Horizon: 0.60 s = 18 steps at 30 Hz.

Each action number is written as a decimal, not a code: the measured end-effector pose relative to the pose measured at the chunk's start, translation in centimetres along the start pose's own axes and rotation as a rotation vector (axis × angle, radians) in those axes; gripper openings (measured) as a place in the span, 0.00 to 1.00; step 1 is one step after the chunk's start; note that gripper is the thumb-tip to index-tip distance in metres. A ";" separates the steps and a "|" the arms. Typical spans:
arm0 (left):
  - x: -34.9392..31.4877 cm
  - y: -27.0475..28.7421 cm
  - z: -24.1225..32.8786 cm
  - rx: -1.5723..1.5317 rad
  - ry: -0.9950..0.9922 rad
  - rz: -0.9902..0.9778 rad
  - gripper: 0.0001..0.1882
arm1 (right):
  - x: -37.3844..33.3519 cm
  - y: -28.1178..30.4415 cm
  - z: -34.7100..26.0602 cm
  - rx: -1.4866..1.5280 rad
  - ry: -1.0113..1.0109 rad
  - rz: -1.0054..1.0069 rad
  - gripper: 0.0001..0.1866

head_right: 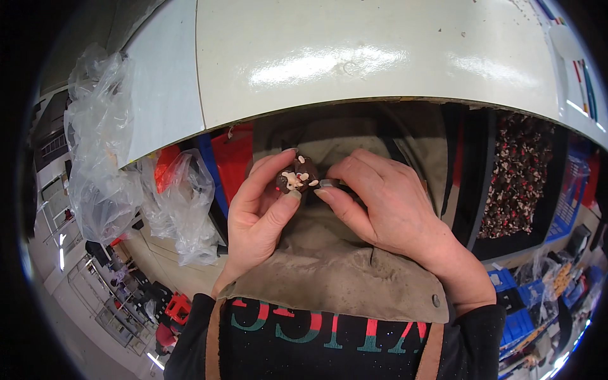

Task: Assembling and fine-painting small toy figurines at a factory workbench.

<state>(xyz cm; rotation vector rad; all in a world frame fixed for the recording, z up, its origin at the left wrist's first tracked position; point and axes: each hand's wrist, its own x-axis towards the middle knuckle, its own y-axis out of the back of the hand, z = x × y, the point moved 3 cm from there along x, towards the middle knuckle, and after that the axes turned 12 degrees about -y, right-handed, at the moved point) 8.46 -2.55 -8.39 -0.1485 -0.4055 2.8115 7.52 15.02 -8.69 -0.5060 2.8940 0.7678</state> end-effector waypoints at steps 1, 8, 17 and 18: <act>0.0 0.0 0.0 0.001 0.000 0.001 0.23 | 0.0 -0.1 0.0 -0.004 -0.013 -0.008 0.09; -0.2 -0.1 -0.4 -0.119 0.070 0.046 0.21 | 0.1 -0.1 -0.1 -0.020 -0.002 0.038 0.09; -0.4 -0.2 -0.6 -0.172 0.125 0.081 0.22 | -0.1 -0.1 -0.1 -0.014 0.031 0.039 0.10; -0.3 -0.2 -0.6 -0.174 0.125 0.078 0.22 | 0.0 -0.1 -0.1 -0.011 0.020 0.035 0.09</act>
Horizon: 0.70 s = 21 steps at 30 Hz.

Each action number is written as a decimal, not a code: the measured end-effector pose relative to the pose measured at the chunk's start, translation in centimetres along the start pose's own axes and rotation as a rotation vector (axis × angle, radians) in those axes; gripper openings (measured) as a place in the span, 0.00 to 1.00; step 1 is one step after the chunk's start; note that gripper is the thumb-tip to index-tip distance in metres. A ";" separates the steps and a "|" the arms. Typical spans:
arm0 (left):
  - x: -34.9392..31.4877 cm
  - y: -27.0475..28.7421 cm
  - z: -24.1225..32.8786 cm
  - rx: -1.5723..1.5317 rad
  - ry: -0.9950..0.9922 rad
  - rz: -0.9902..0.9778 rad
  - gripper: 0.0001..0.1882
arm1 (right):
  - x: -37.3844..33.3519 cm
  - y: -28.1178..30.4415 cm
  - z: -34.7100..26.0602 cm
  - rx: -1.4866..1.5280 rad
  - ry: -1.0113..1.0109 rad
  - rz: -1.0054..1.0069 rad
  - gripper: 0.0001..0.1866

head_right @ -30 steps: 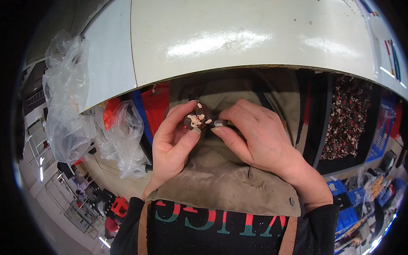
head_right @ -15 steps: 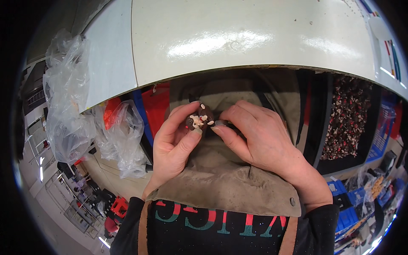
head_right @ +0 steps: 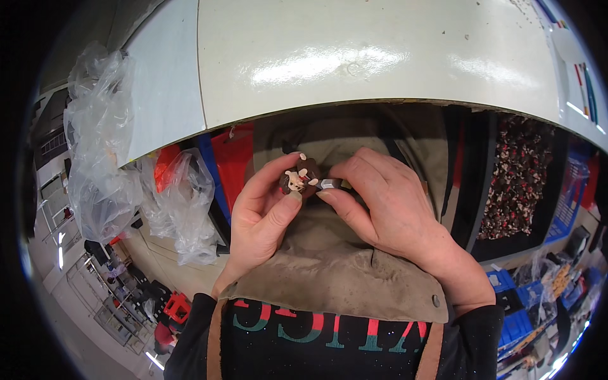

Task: Assembling and fine-painting small toy figurines at a factory workbench.

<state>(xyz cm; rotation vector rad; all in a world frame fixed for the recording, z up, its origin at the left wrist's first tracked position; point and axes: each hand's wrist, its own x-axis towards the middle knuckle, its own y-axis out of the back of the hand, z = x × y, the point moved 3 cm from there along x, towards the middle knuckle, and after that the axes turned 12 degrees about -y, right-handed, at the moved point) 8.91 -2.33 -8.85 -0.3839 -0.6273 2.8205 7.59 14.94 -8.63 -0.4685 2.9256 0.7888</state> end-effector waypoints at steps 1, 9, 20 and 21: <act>0.0 0.0 0.0 -0.001 0.000 -0.002 0.22 | 0.0 0.0 0.0 0.003 -0.010 -0.005 0.09; 0.1 0.0 0.0 -0.017 0.020 0.006 0.22 | -0.1 -0.1 0.1 0.034 -0.024 -0.022 0.09; 0.1 0.2 0.2 0.078 -0.057 -0.044 0.23 | -0.1 -0.3 0.0 -0.007 -0.022 -0.026 0.09; 0.1 0.2 0.2 0.094 -0.064 -0.050 0.23 | -0.1 -0.2 0.0 -0.010 -0.017 -0.024 0.09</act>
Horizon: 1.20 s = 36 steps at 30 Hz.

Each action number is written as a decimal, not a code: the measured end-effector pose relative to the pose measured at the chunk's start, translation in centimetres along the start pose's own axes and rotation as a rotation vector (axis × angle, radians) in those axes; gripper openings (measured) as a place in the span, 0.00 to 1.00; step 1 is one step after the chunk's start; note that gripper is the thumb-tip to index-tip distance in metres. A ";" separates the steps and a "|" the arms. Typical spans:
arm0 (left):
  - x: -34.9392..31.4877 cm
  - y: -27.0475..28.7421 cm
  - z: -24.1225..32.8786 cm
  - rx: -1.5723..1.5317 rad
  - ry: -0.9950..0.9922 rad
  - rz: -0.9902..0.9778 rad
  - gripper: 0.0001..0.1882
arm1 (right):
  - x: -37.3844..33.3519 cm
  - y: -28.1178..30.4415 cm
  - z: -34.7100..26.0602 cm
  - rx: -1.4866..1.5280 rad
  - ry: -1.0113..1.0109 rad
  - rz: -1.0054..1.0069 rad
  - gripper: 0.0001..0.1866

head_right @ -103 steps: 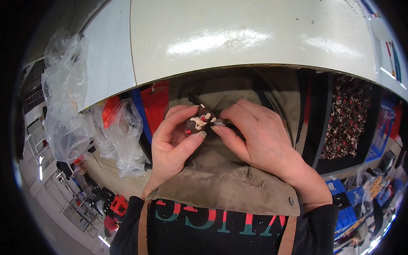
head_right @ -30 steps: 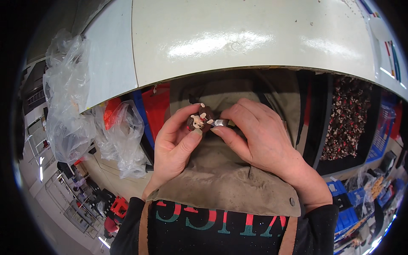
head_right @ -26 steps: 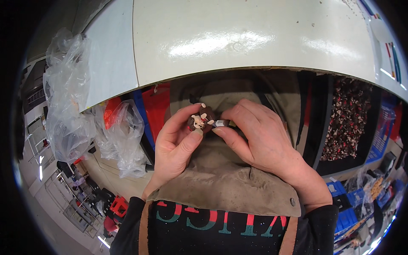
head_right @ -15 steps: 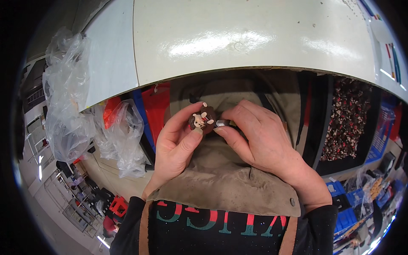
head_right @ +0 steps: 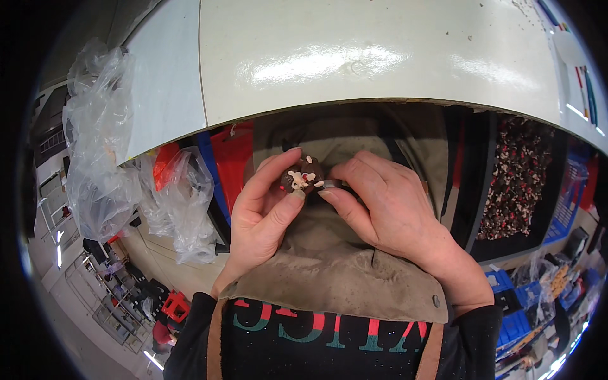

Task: Assembling and fine-painting small toy figurines at a factory workbench.

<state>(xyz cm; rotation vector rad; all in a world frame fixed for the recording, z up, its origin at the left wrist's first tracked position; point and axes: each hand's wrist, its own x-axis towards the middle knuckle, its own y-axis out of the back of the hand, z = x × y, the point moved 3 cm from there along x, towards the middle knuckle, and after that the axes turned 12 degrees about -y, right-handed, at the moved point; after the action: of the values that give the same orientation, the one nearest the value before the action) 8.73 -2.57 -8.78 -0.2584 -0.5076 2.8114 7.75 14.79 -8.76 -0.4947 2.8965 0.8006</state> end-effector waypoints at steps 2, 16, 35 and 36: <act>0.0 0.0 0.1 0.016 -0.007 -0.006 0.23 | 0.0 0.0 -0.1 -0.003 0.006 0.001 0.09; 0.1 0.1 0.5 0.138 -0.086 -0.045 0.22 | 0.1 -0.1 0.1 0.019 -0.037 -0.002 0.09; -0.1 0.3 -0.2 -0.221 0.034 0.216 0.20 | 0.2 1.1 0.9 -0.052 -0.180 -0.140 0.09; -0.2 0.3 -0.2 -0.222 0.032 0.202 0.19 | 0.1 1.3 1.1 -0.154 -0.197 -0.168 0.10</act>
<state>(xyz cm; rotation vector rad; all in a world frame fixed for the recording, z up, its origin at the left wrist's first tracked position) 8.87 -2.83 -9.06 -0.4205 -0.8309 2.9374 7.22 16.37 -9.15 -0.6256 2.5872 0.9892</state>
